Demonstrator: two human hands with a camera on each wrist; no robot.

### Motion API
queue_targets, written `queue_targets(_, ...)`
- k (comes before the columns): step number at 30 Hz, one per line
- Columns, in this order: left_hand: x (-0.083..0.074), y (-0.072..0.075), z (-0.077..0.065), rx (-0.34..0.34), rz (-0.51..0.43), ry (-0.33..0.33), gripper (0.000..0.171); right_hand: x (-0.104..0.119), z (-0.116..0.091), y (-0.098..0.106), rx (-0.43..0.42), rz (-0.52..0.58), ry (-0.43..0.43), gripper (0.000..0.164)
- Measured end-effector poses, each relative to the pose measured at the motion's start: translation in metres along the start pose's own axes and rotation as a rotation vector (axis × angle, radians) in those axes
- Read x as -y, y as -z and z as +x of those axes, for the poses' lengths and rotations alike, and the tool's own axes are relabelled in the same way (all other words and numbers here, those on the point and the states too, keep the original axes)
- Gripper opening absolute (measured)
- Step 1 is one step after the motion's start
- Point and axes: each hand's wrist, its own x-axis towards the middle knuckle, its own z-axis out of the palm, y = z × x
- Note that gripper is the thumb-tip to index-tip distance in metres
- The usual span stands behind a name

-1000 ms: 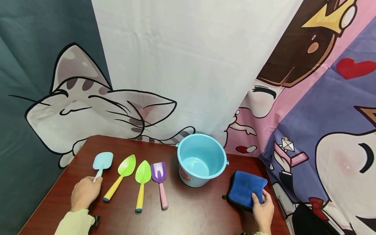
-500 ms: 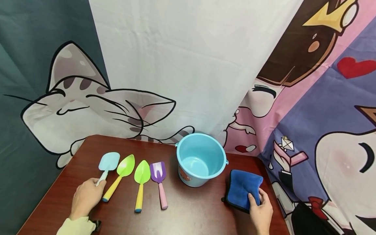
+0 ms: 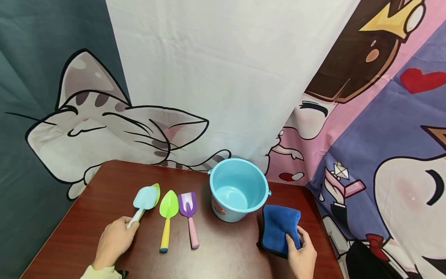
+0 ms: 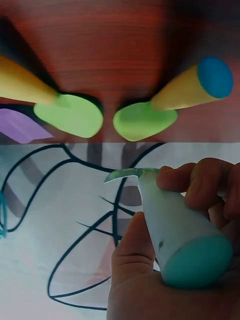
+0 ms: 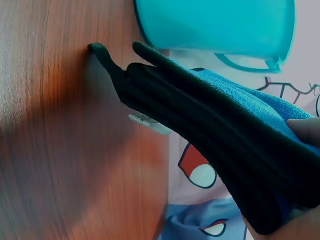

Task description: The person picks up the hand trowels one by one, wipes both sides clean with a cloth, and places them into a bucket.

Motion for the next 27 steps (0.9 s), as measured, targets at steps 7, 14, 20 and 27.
queue_targets(7, -0.005, -0.005, -0.008, 0.01, 0.007, -0.016, 0.035, 0.014, -0.009, 0.004, -0.005, -0.059, 0.014, 0.042)
queue_targets(14, -0.009, -0.008, -0.012, 0.031, 0.009, -0.026, 0.031, 0.026, -0.016, 0.006, 0.024, -0.064, 0.076, 0.043)
queue_targets(20, -0.014, -0.009, -0.016, 0.023, 0.035, -0.053, 0.032, 0.033, -0.019, 0.009, 0.032, -0.048, 0.163, 0.046)
queue_targets(27, -0.023, -0.016, -0.023, 0.028, 0.024, -0.071, 0.027, 0.037, -0.023, 0.008, 0.097, -0.05, 0.26, 0.046)
